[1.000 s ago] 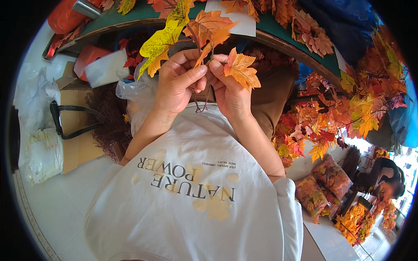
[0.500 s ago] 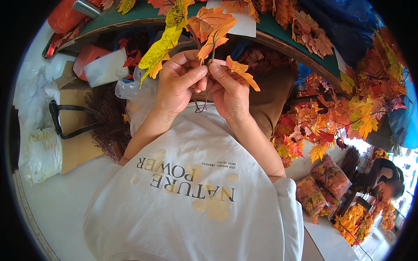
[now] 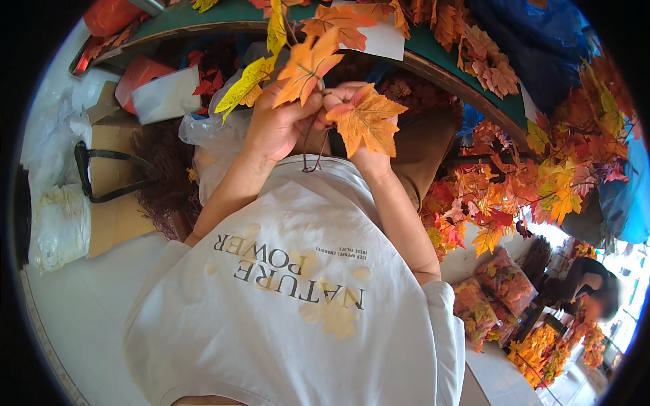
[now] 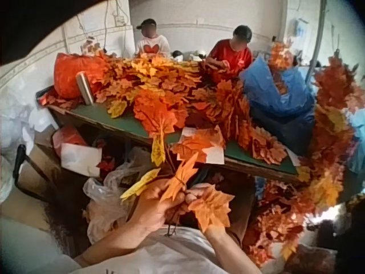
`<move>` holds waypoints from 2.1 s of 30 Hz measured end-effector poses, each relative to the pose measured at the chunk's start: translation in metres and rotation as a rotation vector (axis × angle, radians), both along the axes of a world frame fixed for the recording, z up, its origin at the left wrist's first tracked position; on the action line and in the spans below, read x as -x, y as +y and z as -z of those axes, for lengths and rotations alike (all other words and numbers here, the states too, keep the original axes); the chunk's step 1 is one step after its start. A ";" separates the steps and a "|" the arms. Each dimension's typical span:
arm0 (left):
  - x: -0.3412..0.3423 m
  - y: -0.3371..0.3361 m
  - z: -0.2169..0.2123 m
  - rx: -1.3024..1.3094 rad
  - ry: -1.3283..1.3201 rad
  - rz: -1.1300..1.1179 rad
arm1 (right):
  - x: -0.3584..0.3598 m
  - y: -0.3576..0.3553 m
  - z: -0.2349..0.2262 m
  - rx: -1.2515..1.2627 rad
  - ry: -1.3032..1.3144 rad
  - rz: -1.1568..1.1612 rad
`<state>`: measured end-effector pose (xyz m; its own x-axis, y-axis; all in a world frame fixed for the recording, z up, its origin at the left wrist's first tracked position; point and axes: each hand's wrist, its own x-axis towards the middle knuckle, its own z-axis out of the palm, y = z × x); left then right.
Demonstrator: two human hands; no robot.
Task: Assembling artificial maple leaves onto wire stems to create foliage bundles.
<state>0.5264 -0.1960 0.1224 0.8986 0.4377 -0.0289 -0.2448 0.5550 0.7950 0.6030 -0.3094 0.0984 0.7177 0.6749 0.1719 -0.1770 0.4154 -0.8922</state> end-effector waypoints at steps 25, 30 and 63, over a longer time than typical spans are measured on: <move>-0.001 0.055 0.027 0.134 -0.137 -0.254 | 0.007 0.065 0.000 0.218 -0.219 -0.082; -0.005 0.050 0.026 -0.102 -0.116 -0.335 | 0.002 0.069 0.006 0.274 -0.439 0.123; 0.015 0.132 0.120 0.688 -0.115 0.020 | -0.231 0.237 -0.050 0.785 -1.212 0.412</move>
<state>0.5116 -0.0637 0.0022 0.9205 0.3371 -0.1977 -0.2905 0.9286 0.2308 0.8344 -0.0728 0.1481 0.5667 0.6660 0.4851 0.8188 -0.3896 -0.4218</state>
